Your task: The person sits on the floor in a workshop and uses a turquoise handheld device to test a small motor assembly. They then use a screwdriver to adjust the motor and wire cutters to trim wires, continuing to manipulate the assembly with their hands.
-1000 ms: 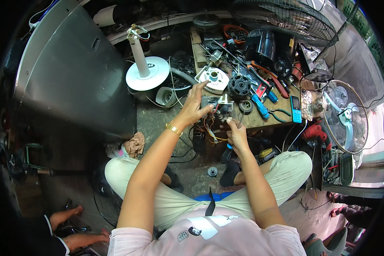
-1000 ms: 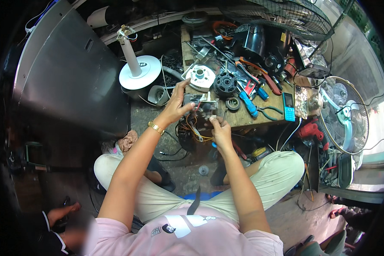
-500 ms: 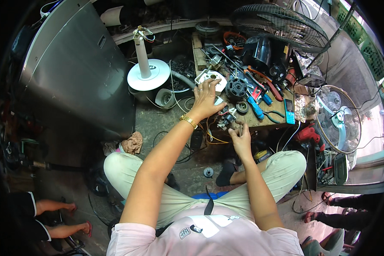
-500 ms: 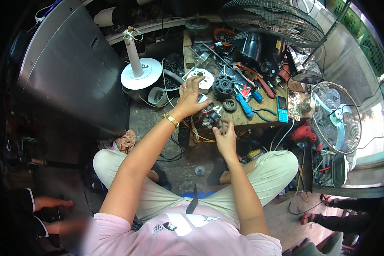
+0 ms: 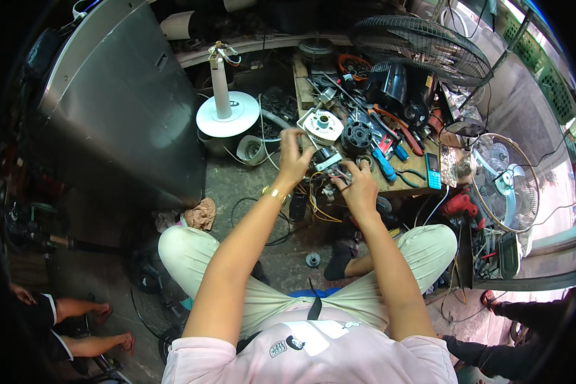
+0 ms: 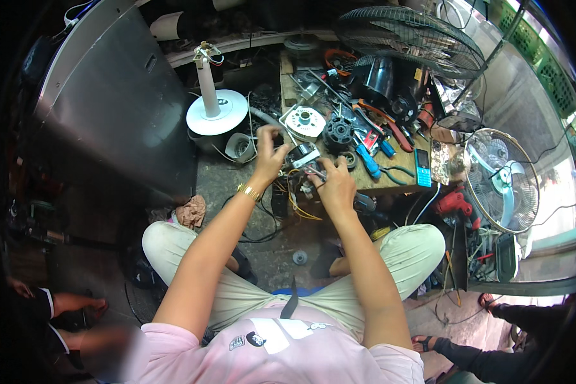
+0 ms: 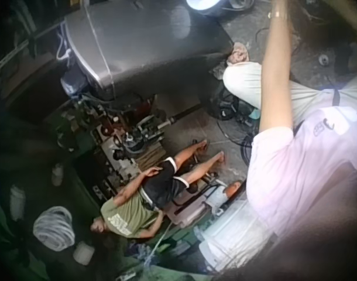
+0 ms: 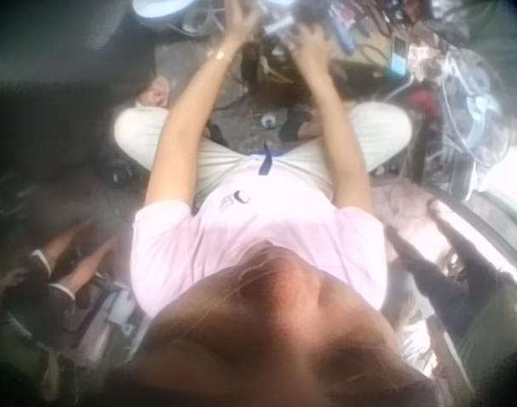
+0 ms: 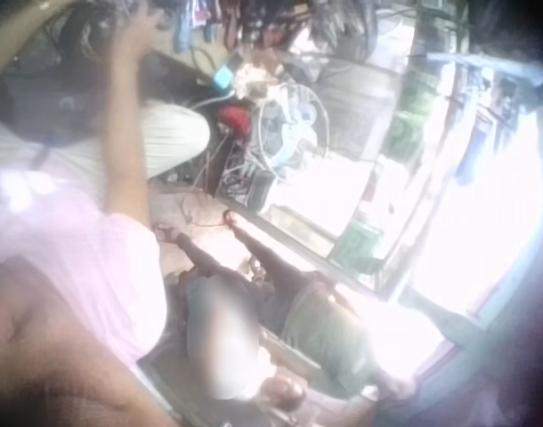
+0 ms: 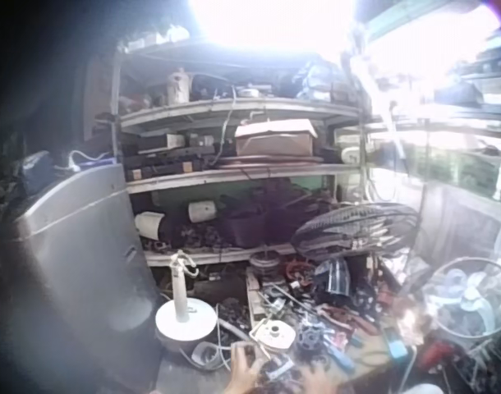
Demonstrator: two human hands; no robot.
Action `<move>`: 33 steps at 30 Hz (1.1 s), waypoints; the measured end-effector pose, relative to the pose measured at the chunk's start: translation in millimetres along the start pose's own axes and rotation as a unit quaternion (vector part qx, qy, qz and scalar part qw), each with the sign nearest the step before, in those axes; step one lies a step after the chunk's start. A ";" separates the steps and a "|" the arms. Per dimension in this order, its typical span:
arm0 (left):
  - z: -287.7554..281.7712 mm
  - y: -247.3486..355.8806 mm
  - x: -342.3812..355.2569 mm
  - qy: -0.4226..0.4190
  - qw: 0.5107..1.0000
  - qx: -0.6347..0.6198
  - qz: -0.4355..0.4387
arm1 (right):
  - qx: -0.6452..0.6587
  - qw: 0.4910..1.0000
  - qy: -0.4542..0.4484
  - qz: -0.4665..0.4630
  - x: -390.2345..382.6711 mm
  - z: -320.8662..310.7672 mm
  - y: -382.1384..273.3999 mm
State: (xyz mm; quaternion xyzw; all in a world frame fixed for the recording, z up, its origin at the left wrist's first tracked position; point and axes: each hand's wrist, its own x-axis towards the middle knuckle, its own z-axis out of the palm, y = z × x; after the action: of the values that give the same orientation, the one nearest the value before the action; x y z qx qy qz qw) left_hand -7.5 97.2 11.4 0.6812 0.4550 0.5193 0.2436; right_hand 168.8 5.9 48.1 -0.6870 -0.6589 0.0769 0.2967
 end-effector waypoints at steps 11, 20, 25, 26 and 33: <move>-25.5 11.7 -99.8 -0.094 0.966 0.155 -0.187 | 0.005 1.000 0.006 -0.016 1.8 3.3 2.0; -73.4 14.4 -74.7 -0.040 0.987 0.028 -0.156 | -0.007 1.000 -0.014 0.003 3.3 -1.4 0.0; -109.4 7.4 -52.6 -0.009 0.933 -0.196 -0.302 | -0.017 1.000 -0.016 0.021 3.9 -5.1 5.0; -120.7 -4.5 -50.1 -0.046 0.942 -0.086 -0.320 | -0.015 1.000 -0.020 0.017 3.9 -3.7 2.8; -108.5 -3.7 -53.3 0.068 0.938 0.329 -0.084 | -0.028 0.999 -0.025 0.024 4.1 -5.9 6.6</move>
State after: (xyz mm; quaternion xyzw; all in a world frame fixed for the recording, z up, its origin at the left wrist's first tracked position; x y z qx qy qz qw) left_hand -112.2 37.2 19.6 0.6460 0.6712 0.3633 0.0168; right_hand 177.8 8.3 50.7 -0.7085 -0.6513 0.0826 0.2588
